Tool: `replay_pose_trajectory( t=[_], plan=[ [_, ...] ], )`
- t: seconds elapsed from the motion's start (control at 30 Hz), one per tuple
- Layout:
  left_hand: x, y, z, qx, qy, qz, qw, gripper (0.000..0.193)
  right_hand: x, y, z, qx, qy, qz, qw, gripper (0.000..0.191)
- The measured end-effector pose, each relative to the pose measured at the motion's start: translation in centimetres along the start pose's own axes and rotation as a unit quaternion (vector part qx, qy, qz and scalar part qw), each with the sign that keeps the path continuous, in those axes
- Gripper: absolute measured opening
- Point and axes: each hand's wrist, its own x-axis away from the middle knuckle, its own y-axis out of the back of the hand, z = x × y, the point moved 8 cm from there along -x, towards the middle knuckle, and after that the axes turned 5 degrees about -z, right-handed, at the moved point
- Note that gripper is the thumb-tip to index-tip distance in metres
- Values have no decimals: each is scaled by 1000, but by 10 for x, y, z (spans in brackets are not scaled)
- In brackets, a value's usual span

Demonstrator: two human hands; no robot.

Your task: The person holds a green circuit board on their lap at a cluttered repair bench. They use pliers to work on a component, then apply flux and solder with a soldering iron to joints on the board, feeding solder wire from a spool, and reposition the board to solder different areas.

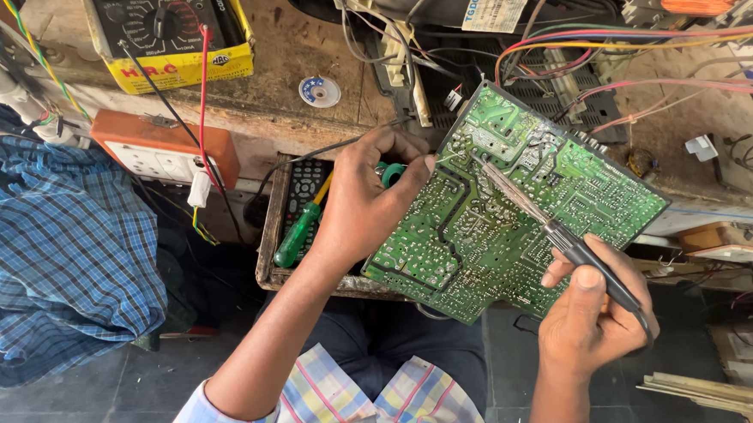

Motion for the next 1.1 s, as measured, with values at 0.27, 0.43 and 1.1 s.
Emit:
replay_pose_trajectory(
  t=[0.27, 0.43, 1.1],
  plan=[
    [-1, -2, 1, 7, -10, 3, 1000, 12, 1, -1, -3, 4, -3, 1, 1000, 36],
    [-2, -1, 3, -8, -10, 5, 1000, 13, 1, -2, -5, 11, -2, 1, 1000, 37],
    [-5, -4, 4, -16, 0, 9, 1000, 15, 0, 0, -5, 9, -6, -3, 1000, 37]
  ],
)
